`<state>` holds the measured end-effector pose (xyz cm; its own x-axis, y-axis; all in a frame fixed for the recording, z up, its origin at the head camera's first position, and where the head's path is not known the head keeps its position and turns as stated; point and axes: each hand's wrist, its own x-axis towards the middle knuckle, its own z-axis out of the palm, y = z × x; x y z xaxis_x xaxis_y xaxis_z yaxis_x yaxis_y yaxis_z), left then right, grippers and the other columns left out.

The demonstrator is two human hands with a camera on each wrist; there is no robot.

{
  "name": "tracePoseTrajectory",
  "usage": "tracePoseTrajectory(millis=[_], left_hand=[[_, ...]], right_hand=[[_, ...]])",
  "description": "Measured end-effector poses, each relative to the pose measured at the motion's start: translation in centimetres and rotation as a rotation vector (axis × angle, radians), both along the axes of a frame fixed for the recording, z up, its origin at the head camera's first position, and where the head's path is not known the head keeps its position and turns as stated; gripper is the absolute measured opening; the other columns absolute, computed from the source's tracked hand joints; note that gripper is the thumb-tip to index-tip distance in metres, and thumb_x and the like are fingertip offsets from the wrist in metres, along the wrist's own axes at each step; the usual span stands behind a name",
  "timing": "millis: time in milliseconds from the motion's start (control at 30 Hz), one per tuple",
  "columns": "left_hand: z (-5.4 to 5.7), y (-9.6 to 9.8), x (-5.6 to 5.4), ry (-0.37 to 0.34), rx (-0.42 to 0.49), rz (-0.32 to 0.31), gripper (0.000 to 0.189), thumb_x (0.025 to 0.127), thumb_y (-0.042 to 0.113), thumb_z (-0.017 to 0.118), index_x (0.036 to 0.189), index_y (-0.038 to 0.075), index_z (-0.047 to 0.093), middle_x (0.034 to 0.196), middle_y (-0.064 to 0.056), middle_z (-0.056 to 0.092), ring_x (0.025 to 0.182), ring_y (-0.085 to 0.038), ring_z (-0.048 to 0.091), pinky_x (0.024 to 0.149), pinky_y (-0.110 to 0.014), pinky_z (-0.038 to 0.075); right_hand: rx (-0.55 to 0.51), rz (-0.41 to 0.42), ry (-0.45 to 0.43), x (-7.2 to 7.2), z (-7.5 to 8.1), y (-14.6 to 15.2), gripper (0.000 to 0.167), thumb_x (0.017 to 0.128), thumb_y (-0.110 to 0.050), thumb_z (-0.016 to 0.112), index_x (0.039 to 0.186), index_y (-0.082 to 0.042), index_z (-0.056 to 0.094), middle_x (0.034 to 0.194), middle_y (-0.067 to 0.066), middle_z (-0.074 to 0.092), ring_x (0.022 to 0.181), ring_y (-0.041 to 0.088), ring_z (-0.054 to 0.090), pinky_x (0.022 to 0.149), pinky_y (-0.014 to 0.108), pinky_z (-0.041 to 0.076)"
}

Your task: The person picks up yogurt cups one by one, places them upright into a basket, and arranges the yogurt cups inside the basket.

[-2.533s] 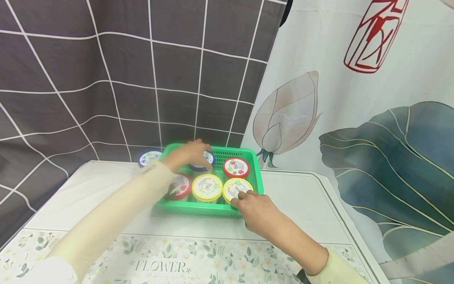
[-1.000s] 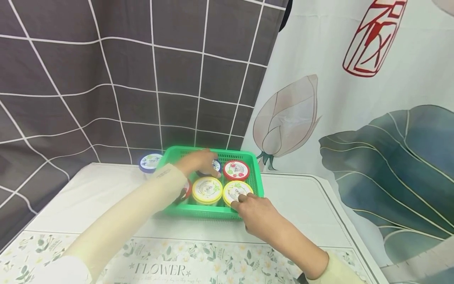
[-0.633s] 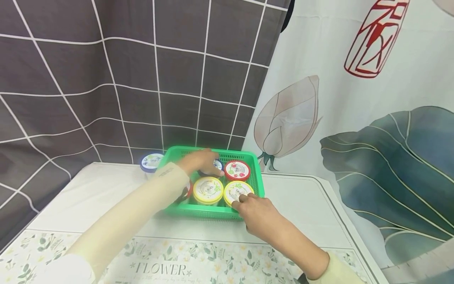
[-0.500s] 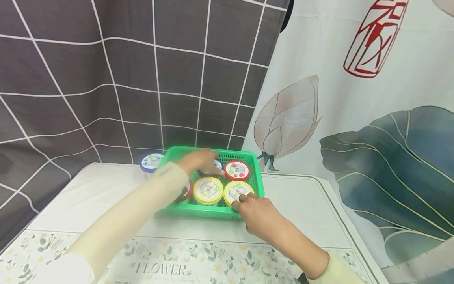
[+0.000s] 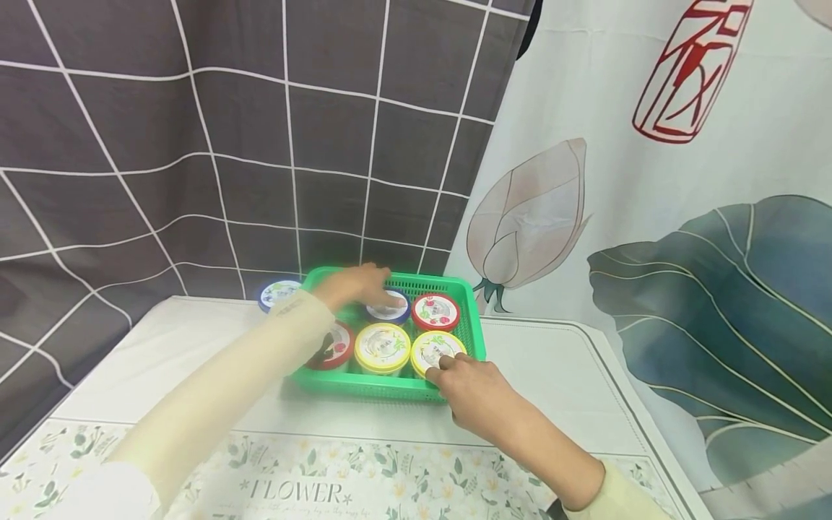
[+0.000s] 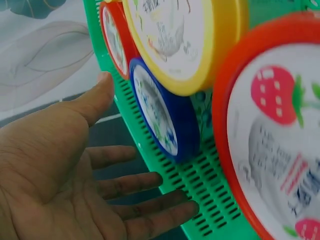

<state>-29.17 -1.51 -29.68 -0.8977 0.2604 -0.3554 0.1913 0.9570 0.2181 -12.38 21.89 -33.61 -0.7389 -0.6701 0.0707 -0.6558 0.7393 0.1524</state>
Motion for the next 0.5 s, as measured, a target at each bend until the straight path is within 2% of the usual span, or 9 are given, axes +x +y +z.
tracePoseTrajectory(millis=[233, 400, 500], left_hand=[[0.8, -2.1, -0.5, 0.031, -0.029, -0.023, 0.092, 0.108, 0.058, 0.068, 0.179, 0.011, 0.032, 0.187, -0.019, 0.027, 0.175, -0.039, 0.026, 0.141, -0.058, 0.03], [1.2, -3.7, -0.4, 0.048, 0.0, -0.007, 0.087, 0.107, 0.053, 0.072, 0.175, 0.009, 0.039, 0.184, -0.022, 0.034, 0.171, -0.044, 0.034, 0.138, -0.062, 0.035], [1.3, -4.5, -0.4, 0.066, 0.018, 0.007, 0.085, 0.107, 0.05, 0.072, 0.174, 0.008, 0.042, 0.183, -0.023, 0.035, 0.171, -0.045, 0.033, 0.139, -0.062, 0.034]], right_hand=[[-0.003, -0.006, -0.005, -0.1, 0.0, 0.0, 0.023, 0.095, -0.006, 0.088, 0.111, -0.018, 0.077, 0.092, -0.002, 0.07, 0.084, 0.018, 0.065, 0.061, 0.038, 0.063], [-0.007, 0.009, 0.006, -0.1, -0.1, 0.1, 0.023, 0.094, -0.007, 0.088, 0.111, -0.018, 0.076, 0.091, -0.003, 0.068, 0.083, 0.017, 0.064, 0.059, 0.037, 0.061], [-0.009, 0.013, 0.009, -0.1, -0.2, 0.2, 0.024, 0.094, -0.006, 0.089, 0.11, -0.018, 0.076, 0.09, -0.004, 0.068, 0.083, 0.017, 0.064, 0.059, 0.036, 0.061]])
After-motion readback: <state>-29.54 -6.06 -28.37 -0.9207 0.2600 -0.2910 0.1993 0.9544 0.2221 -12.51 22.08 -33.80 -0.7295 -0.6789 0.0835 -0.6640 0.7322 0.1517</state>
